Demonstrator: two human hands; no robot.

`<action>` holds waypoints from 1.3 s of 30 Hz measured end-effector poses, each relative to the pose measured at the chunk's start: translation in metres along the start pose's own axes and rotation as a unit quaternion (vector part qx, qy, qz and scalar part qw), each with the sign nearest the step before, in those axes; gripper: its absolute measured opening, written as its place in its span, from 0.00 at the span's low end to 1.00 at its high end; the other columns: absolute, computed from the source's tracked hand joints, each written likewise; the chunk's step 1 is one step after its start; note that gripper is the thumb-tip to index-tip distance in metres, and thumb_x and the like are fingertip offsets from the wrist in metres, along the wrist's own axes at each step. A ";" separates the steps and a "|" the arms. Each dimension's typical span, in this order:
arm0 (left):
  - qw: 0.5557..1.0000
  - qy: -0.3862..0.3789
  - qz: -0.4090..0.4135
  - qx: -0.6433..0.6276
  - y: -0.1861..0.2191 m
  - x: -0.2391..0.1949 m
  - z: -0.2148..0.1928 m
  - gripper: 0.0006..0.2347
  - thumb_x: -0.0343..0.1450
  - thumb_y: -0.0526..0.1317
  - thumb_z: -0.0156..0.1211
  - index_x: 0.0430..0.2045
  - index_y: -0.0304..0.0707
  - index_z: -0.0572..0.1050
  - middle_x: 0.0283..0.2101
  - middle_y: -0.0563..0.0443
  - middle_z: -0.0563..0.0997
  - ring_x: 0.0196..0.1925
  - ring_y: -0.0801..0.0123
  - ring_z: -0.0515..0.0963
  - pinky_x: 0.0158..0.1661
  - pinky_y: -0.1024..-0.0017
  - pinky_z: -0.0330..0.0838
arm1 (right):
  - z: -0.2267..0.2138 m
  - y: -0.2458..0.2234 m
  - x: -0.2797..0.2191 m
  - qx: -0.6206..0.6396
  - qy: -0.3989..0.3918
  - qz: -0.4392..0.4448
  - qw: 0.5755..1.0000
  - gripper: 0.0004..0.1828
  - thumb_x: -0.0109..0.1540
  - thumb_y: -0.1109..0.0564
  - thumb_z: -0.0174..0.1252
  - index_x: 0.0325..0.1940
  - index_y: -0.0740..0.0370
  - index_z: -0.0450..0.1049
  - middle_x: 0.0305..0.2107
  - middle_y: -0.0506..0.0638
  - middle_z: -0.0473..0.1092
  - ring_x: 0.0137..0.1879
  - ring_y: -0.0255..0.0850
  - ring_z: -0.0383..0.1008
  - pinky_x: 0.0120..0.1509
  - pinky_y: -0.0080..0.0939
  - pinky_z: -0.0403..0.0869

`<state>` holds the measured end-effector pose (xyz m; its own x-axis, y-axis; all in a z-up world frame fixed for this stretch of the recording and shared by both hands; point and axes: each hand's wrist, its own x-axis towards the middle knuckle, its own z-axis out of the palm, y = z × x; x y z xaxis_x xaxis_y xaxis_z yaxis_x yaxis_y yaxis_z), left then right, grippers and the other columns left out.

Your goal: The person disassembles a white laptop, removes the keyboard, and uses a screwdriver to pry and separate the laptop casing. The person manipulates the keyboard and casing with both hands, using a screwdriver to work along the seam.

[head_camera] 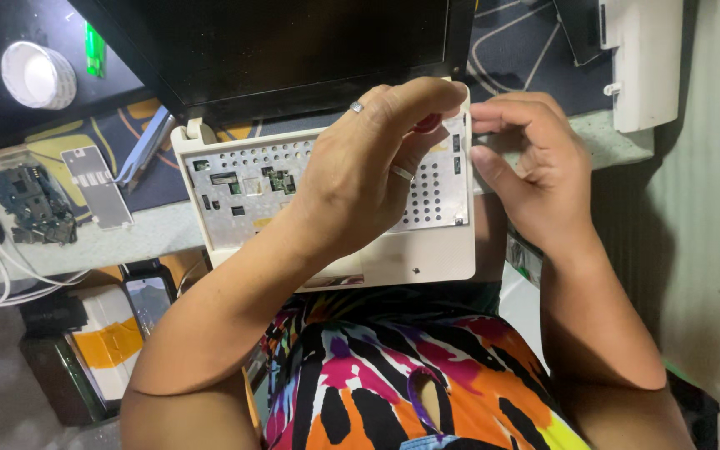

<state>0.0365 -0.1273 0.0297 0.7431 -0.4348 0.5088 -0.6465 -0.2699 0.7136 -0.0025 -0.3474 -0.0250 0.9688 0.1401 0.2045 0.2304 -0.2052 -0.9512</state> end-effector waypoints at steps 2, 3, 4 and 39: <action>1.000 -0.003 0.007 0.000 -0.001 0.000 0.002 0.14 0.81 0.27 0.61 0.58 0.35 0.66 0.50 0.47 0.79 0.47 0.63 0.83 0.48 0.73 0.80 | 0.000 -0.001 0.000 -0.008 -0.005 -0.008 1.000 0.15 0.68 0.72 0.63 0.58 0.67 0.72 0.53 0.52 0.68 0.59 0.37 0.72 0.67 0.33 0.72; 1.000 -0.005 0.014 0.000 -0.002 0.001 0.002 0.14 0.81 0.26 0.60 0.59 0.35 0.65 0.51 0.46 0.79 0.48 0.62 0.83 0.48 0.73 0.80 | -0.001 -0.001 0.000 -0.010 -0.006 -0.011 1.000 0.14 0.69 0.71 0.63 0.58 0.67 0.72 0.53 0.52 0.68 0.59 0.37 0.72 0.66 0.33 0.72; 1.000 -0.009 0.015 -0.003 -0.002 0.001 0.001 0.15 0.81 0.26 0.60 0.60 0.35 0.65 0.50 0.46 0.79 0.48 0.62 0.83 0.48 0.72 0.80 | -0.001 -0.001 -0.001 -0.008 -0.006 -0.008 1.000 0.13 0.69 0.70 0.63 0.57 0.66 0.73 0.53 0.52 0.68 0.59 0.37 0.72 0.66 0.33 0.72; 0.991 -0.109 0.061 0.041 0.000 0.011 -0.012 0.13 0.78 0.27 0.58 0.55 0.35 0.67 0.49 0.47 0.77 0.49 0.56 0.80 0.47 0.66 0.77 | 0.003 -0.001 0.003 -0.080 -0.005 -0.006 0.997 0.14 0.65 0.70 0.66 0.54 0.65 0.77 0.54 0.51 0.67 0.58 0.37 0.72 0.61 0.31 0.72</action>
<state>0.0465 -0.1217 0.0412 0.6091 -0.6416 0.4663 -0.7481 -0.2695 0.6063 0.0002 -0.3439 -0.0238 0.9650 0.1525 0.2133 0.2548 -0.3542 -0.8998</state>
